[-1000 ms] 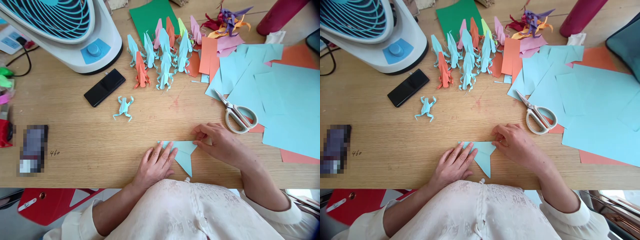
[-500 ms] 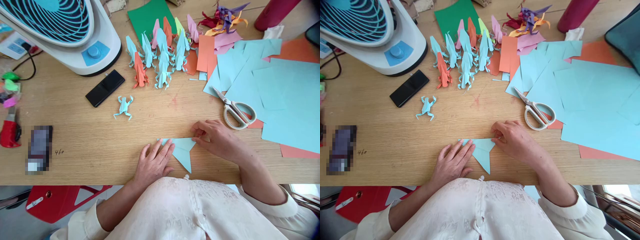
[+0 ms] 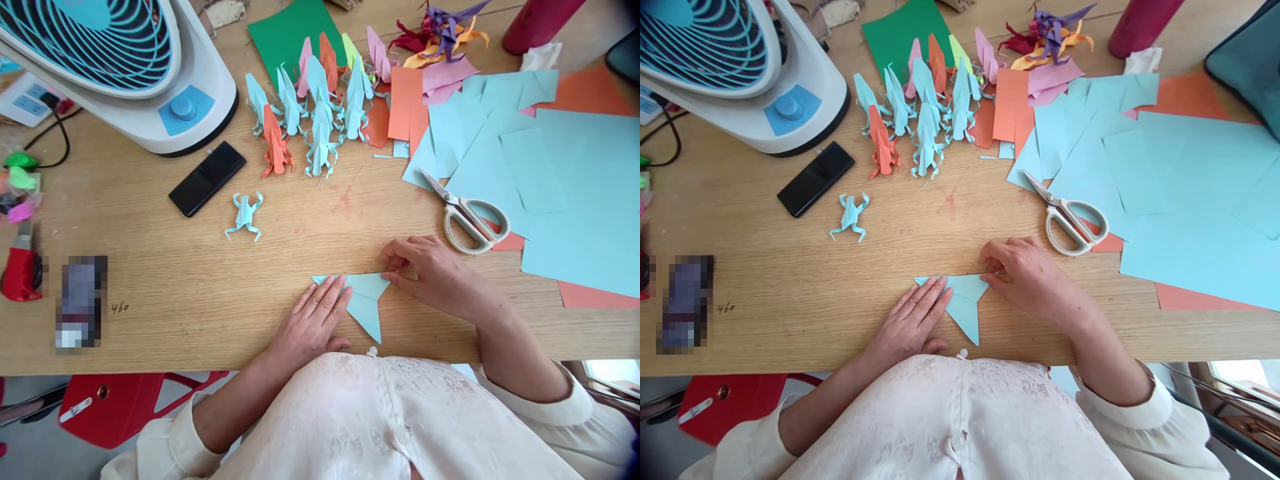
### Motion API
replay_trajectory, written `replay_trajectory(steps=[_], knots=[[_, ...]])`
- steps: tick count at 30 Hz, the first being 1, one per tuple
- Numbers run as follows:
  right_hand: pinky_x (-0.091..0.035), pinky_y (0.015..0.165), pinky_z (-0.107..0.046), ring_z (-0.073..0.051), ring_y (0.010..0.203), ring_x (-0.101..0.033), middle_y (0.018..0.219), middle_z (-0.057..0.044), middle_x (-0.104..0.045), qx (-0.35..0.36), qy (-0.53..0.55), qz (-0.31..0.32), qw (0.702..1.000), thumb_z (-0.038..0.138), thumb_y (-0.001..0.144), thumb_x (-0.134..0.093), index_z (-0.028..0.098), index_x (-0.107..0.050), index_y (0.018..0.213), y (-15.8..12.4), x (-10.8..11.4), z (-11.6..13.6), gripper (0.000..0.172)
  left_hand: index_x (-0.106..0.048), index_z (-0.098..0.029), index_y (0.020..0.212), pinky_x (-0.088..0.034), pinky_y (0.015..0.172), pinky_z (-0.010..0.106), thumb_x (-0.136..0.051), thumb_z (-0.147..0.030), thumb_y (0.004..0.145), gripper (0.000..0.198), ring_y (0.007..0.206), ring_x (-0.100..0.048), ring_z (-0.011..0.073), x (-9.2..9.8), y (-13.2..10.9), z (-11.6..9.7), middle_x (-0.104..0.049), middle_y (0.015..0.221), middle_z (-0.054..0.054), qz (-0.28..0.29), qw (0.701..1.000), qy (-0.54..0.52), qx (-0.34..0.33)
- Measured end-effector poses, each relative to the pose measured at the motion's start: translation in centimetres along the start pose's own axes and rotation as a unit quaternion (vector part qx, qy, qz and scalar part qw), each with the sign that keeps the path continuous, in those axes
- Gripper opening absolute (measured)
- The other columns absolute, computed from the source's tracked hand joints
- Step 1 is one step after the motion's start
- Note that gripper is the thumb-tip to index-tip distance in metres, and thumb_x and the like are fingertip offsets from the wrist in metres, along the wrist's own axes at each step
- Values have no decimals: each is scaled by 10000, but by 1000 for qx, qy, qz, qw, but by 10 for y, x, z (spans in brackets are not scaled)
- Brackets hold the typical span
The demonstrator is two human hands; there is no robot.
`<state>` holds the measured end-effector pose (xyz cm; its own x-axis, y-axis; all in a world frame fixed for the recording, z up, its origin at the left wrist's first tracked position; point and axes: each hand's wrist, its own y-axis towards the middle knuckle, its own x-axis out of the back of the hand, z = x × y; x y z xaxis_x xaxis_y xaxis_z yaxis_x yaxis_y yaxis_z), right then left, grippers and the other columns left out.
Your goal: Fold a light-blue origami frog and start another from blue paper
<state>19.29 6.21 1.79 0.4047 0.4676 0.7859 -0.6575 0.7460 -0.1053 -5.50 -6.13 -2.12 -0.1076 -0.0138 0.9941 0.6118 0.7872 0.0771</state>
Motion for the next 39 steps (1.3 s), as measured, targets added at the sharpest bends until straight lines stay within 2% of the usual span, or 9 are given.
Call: replay_trajectory(steps=[6,17,21,24,27,29,35,39], knots=[[-410,797,-338,-169,739,-615,823,-2,-688,15,9,-2,1000,135,827,-604,204,-569,932,1,0,-3,130,-374,-93,1484,-256,1161,398,-141,-669,936,829,1434,-324,259,3,2,-3,-437,1507,135,-4,1000,21,14],[-413,816,-348,-186,781,-609,841,-14,-680,10,-11,-7,1000,158,863,-597,203,-579,942,-1,2,1,93,-427,-174,1466,-298,1127,423,-167,-682,933,781,1396,-371,282,3,6,-6,-410,1531,46,-16,999,37,11],[-400,776,-366,-232,854,-577,932,-72,-650,27,-102,-62,992,212,896,-591,187,-603,972,-8,1,9,81,-454,-175,1449,-296,1124,420,-162,-693,925,793,1384,-388,282,5,7,-7,-418,1526,46,-17,999,38,13],[-378,772,-375,-226,852,-546,991,-84,-648,96,-158,-109,977,187,935,-541,192,-627,1021,-21,-7,20,122,-458,-177,1447,-284,1129,421,-177,-704,918,798,1384,-386,285,5,7,-7,-420,1525,53,-18,999,39,15],[-380,753,-363,-204,817,-535,984,-87,-662,189,-176,-100,961,124,958,-481,173,-636,1094,-34,-20,30,213,-444,-184,1456,-273,1136,417,-196,-708,916,793,1398,-363,280,6,7,-8,-399,1539,53,-10,999,38,21],[-384,737,-361,-204,796,-526,962,-87,-666,216,-194,-89,953,107,962,-461,167,-635,1150,-41,-27,33,263,-428,-189,1466,-278,1133,417,-215,-711,912,790,1402,-356,279,5,7,-9,-394,1543,54,-8,999,37,23],[-385,725,-364,-205,778,-512,948,-81,-658,194,-249,-46,948,105,948,-471,210,-618,1261,-47,-31,37,361,-387,-179,1487,-298,1114,424,-239,-704,912,792,1402,-349,286,5,6,-9,-391,1546,61,-7,999,26,28],[-373,717,-363,-206,776,-508,880,-65,-635,181,-260,-47,947,101,934,-490,228,-591,1308,-49,-32,39,408,-343,-182,1509,-295,1116,423,-258,-706,907,803,1413,-334,291,4,5,-10,-385,1548,75,-2,999,26,28]])
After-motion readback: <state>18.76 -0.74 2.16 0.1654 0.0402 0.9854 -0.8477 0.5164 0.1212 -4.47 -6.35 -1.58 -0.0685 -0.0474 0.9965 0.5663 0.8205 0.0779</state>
